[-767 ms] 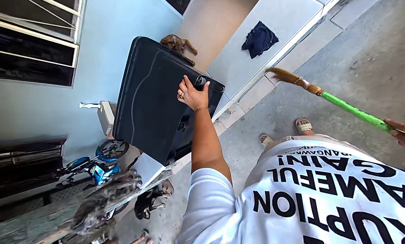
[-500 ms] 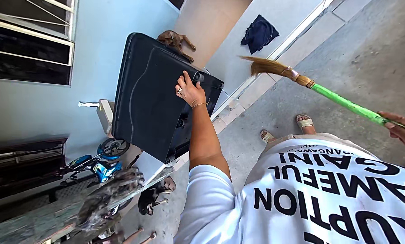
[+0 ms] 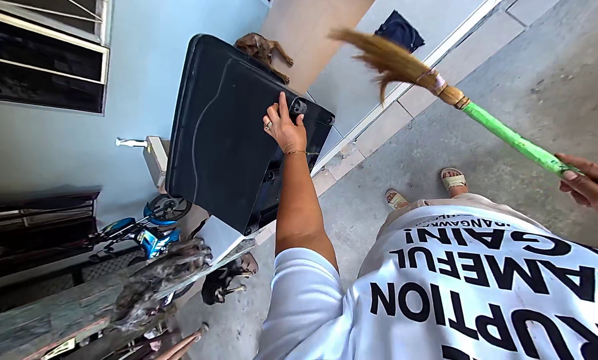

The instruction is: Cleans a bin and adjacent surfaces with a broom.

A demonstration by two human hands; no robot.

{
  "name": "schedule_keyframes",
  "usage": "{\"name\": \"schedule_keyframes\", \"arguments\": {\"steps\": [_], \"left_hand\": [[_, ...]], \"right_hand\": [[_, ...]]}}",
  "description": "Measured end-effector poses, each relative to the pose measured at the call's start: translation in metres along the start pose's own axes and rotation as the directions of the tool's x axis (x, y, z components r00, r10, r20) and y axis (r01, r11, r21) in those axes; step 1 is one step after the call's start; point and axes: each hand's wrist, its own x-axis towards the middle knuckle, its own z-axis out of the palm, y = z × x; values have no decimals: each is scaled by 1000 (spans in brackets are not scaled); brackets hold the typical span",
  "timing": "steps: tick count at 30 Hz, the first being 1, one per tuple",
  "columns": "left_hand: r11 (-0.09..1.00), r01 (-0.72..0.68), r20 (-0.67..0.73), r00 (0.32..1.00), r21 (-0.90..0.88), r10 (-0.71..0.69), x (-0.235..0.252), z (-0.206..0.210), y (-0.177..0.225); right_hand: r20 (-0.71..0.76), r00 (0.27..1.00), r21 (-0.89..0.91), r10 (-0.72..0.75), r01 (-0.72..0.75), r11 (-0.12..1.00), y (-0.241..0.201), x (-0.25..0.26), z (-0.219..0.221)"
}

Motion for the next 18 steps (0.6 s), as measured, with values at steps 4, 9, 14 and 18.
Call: {"name": "schedule_keyframes", "arguments": {"steps": [4,9,14,18], "left_hand": [[955,-292,122,947,-57,297,12,-15,-6],[895,-446,316,852,18,418,36,-28,-7],[845,-535,353,788,-11,504,48,-30,-6],[822,-564,295,774,-79,560,54,-26,-14]], "right_hand": [[-55,998,64,-4,8,998,-23,12,15],[-89,996,84,14,-7,996,-38,8,37],[-85,993,115,76,-66,991,-19,-12,52],[-100,989,91,108,-99,991,-6,-24,59]]}}
